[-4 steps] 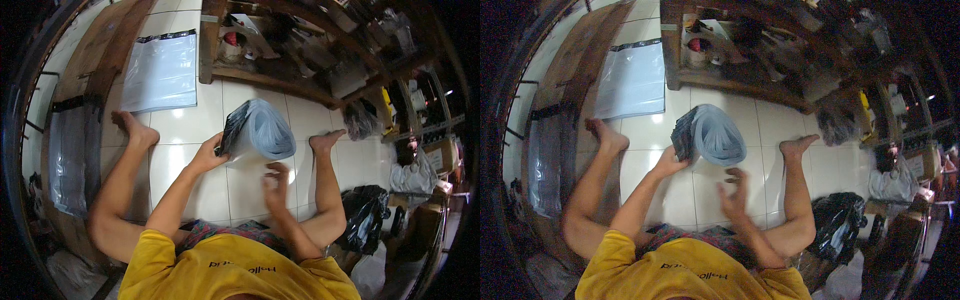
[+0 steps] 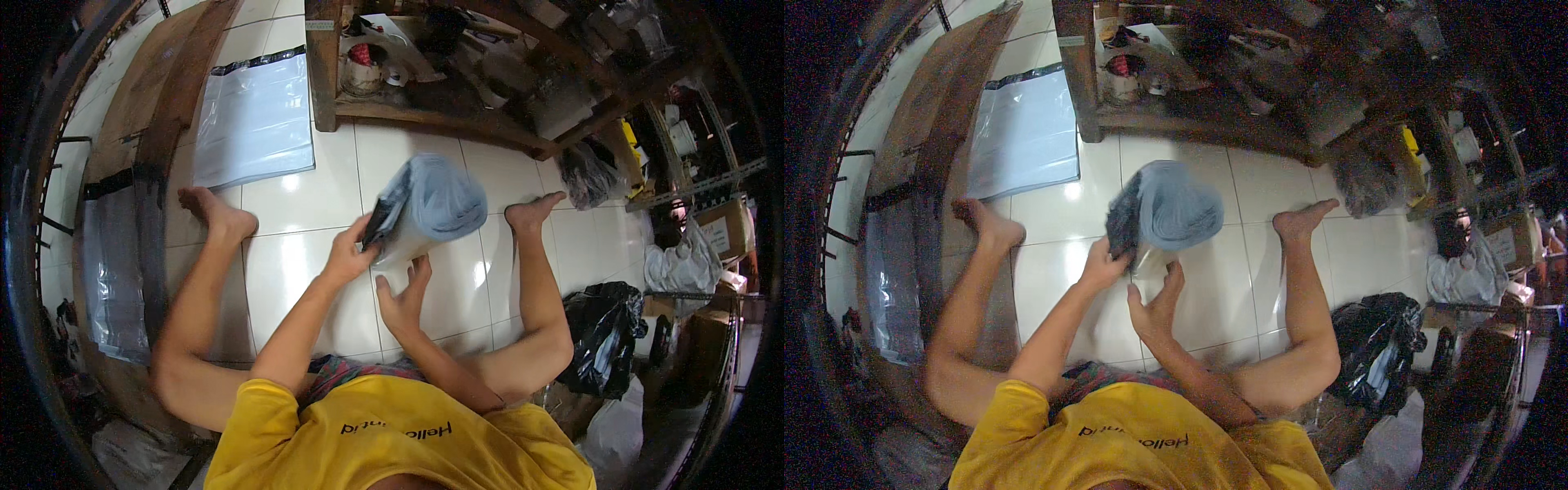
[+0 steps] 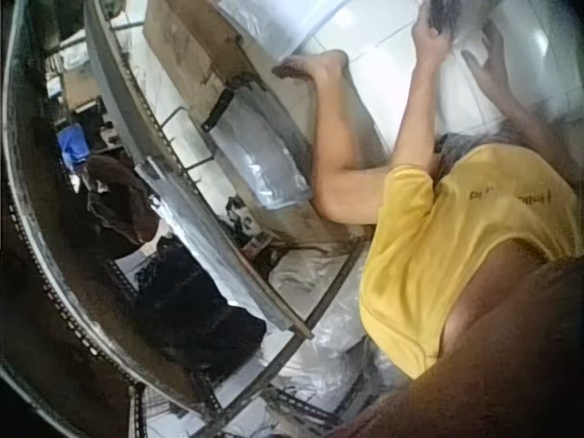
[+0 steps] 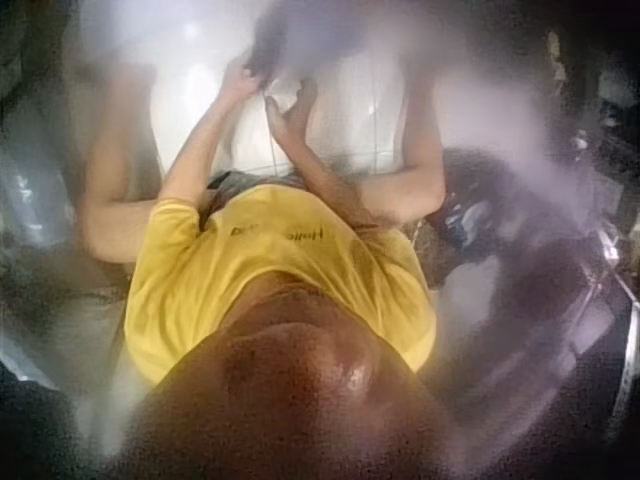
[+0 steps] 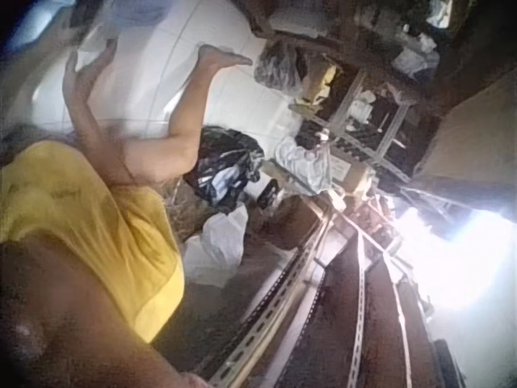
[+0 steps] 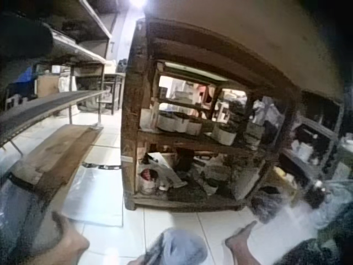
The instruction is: The person sits on the floor and repeatedly folds white poly mailers by hand. They smooth each mailer flat, fold it in half, and then roll it into a compact bundle before placing it aside.
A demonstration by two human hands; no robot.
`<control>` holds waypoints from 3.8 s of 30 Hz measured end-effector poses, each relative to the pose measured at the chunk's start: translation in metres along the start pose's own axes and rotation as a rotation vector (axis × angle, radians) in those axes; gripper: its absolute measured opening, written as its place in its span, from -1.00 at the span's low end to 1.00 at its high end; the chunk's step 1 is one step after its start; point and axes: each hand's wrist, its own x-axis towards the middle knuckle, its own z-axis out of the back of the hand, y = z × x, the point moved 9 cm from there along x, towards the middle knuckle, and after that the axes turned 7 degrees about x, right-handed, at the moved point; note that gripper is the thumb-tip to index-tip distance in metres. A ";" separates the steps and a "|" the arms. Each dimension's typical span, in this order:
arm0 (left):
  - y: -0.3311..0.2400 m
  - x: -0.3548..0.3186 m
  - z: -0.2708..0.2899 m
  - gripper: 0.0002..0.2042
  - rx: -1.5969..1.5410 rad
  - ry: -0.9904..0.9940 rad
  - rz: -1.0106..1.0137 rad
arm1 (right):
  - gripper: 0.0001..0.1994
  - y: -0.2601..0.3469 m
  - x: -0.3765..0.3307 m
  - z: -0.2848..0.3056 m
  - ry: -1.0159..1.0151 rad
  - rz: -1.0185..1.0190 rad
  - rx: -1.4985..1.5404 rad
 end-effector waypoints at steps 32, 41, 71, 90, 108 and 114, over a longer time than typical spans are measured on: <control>0.142 -0.045 0.014 -0.72 -0.319 -0.140 0.799 | -0.80 -0.080 0.092 -0.067 0.948 0.621 -1.558; 0.131 -0.045 0.013 -0.78 -0.325 -0.121 0.838 | -0.55 -0.087 0.156 0.169 0.378 0.020 -1.345; 0.137 -0.048 0.025 -0.78 -0.285 -0.097 0.836 | -0.41 -0.177 0.167 0.234 0.113 -0.365 -0.840; 0.138 -0.031 0.070 -0.48 0.332 -0.335 0.629 | -0.60 -0.148 0.164 0.213 0.023 -0.175 -0.738; 0.124 -0.032 0.053 -0.49 0.363 -0.360 0.639 | -0.25 -0.136 0.079 0.152 0.456 0.283 -1.018; 0.074 -0.014 0.047 -0.42 0.900 -0.523 0.372 | -0.25 -0.138 0.084 0.150 0.528 0.192 -1.055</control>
